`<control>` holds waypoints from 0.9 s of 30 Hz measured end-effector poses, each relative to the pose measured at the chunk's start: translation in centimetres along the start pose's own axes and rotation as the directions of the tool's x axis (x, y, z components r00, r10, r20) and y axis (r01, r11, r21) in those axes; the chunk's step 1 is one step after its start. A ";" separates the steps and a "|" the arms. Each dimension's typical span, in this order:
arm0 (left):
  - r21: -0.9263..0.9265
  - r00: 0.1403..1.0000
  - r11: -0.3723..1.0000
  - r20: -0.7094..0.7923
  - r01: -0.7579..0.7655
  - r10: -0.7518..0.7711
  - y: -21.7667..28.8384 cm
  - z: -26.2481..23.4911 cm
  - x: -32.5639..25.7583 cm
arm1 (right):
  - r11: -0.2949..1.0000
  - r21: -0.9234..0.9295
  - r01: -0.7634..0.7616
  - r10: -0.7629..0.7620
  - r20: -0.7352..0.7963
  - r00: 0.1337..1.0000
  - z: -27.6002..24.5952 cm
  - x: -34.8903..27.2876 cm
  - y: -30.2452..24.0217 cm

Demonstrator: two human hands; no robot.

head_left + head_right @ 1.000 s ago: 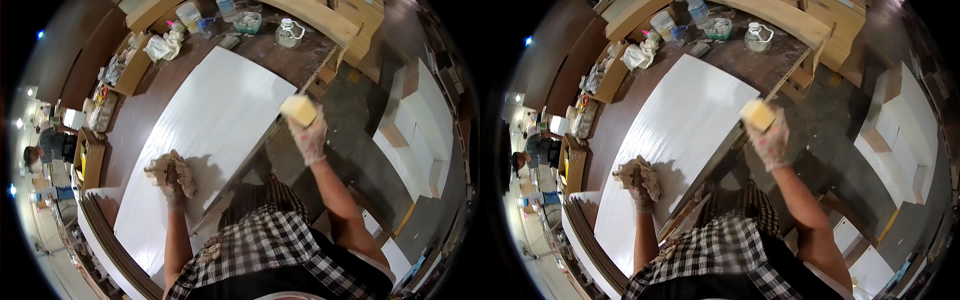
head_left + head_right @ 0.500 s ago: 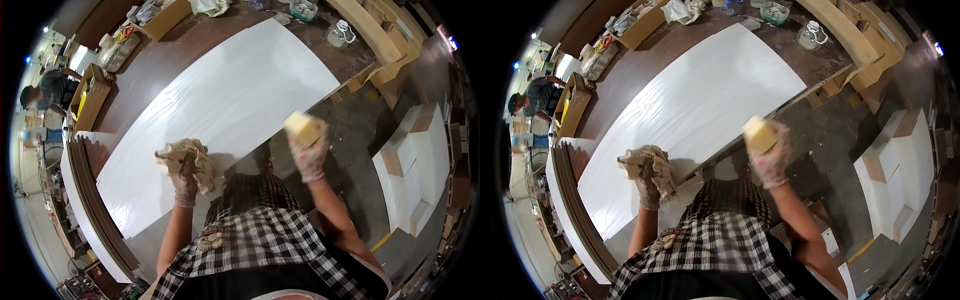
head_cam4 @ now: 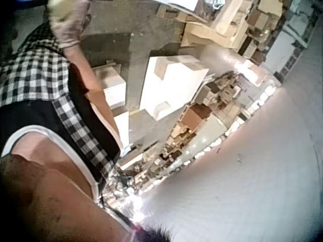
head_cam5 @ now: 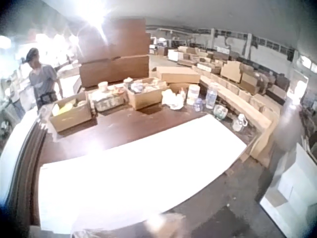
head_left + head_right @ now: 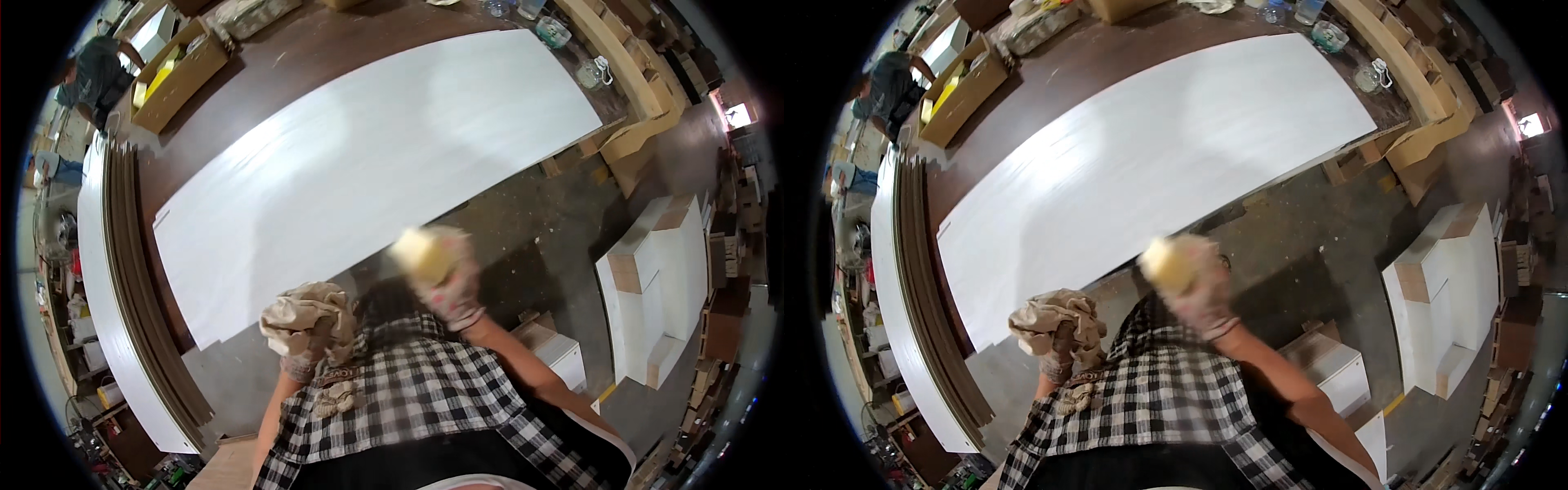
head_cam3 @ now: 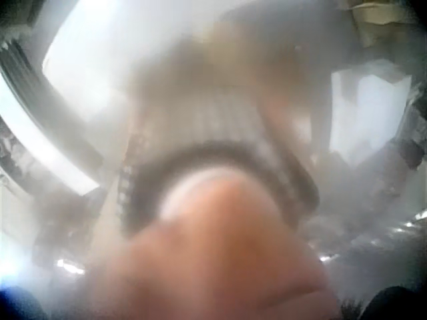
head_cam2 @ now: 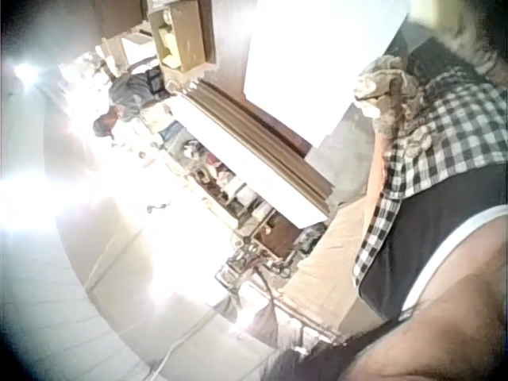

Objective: The person wipes white furniture panels using a cloth and a sponge, turning them over and moving them between stacks on a workbench.

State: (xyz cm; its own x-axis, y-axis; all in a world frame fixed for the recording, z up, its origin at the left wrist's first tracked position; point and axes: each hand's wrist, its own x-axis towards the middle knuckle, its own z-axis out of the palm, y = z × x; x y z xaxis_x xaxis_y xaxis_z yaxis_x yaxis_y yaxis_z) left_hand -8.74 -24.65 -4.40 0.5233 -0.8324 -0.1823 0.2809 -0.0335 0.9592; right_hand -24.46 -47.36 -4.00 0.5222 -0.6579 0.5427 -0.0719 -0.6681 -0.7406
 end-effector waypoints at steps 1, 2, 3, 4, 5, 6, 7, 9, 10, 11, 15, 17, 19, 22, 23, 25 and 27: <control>-0.092 0.999 0.995 -0.018 0.037 -0.039 1.1 -0.2 -1.1 | 0.996 0.055 0.068 -0.076 0.141 0.987 2.0 -1.2 -2.2; -0.188 0.996 0.979 -0.033 0.072 -0.079 2.1 -0.8 -2.5 | 0.977 -0.195 0.087 -0.046 0.206 0.977 3.3 -2.7 -3.5; 0.052 0.994 0.996 -0.092 0.070 -0.065 1.5 -2.5 -4.5 | 0.997 -0.076 0.029 -0.018 0.142 0.990 3.8 -3.0 -4.2; 0.264 0.991 0.963 -0.109 -0.048 0.079 -0.6 -5.0 -6.9 | 0.997 0.073 -0.012 0.006 0.088 0.996 4.5 -1.8 -5.4; 0.484 0.967 0.864 -0.119 -0.141 0.224 -3.1 -7.4 -9.1 | 0.991 0.025 -0.133 0.132 0.042 0.990 4.7 -1.8 -5.5; 0.667 0.924 0.717 -0.114 -0.200 0.364 -5.6 -9.8 -11.0 | 0.963 0.100 -0.250 0.253 -0.017 0.967 5.3 -2.2 -4.8; 0.237 0.939 0.964 -0.288 -0.120 0.188 -5.7 -8.6 -11.0 | 0.981 0.026 -0.192 0.191 0.016 0.981 5.1 -2.1 -3.8; 0.281 0.927 0.960 -0.363 0.010 0.097 -6.3 -10.2 -11.6 | 0.990 -0.031 -0.135 0.137 0.075 0.988 6.9 -3.0 -5.3; 0.333 0.920 0.942 -0.381 0.046 0.090 -6.9 -10.7 -11.9 | 0.996 -0.075 -0.045 0.053 0.100 0.994 8.0 -3.1 -6.7; 0.354 0.910 0.933 -0.405 0.064 0.091 -7.3 -11.0 -12.2 | 0.993 -0.109 0.047 -0.033 0.128 0.991 9.1 -3.3 -7.9; 0.400 0.878 0.914 -0.459 0.066 0.137 -9.7 -11.8 -15.6 | 0.965 -0.017 0.260 -0.240 0.334 0.911 13.5 -4.3 -10.9; 0.314 0.847 0.946 -0.521 0.074 0.107 -10.0 -12.1 -16.2 | 0.944 0.009 0.331 -0.305 0.408 0.860 15.7 -4.9 -12.4; 0.203 0.817 0.976 -0.573 0.074 0.057 -10.4 -12.4 -16.8 | 0.930 0.015 0.368 -0.339 0.431 0.837 18.3 -5.6 -13.7; 0.157 0.794 0.984 -0.607 0.082 0.031 -12.6 -13.9 -18.4 | 0.892 0.066 0.447 -0.418 0.498 0.760 21.9 -6.5 -16.3; 0.169 0.792 0.981 -0.609 0.091 0.031 -13.1 -13.9 -18.5 | 0.877 0.081 0.473 -0.432 0.562 0.705 22.9 -6.9 -17.2; 0.333 0.806 0.938 -0.578 0.093 0.125 -12.9 -14.2 -18.7 | 0.858 0.257 0.444 -0.506 0.560 0.655 23.4 -6.9 -18.2; 0.885 0.800 0.458 -0.337 0.089 0.496 -10.0 -14.4 -18.7 | 0.848 0.389 0.359 -0.521 0.491 0.699 22.4 -6.8 -18.4</control>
State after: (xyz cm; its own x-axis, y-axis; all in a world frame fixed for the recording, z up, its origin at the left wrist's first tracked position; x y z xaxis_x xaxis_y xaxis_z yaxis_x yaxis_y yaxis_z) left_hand -9.69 -0.79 -13.67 0.8291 -0.4965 0.2571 -0.5369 -0.5784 0.6142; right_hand -7.61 -22.81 -2.93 0.8194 0.0590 0.5702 0.4570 -0.6676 -0.5877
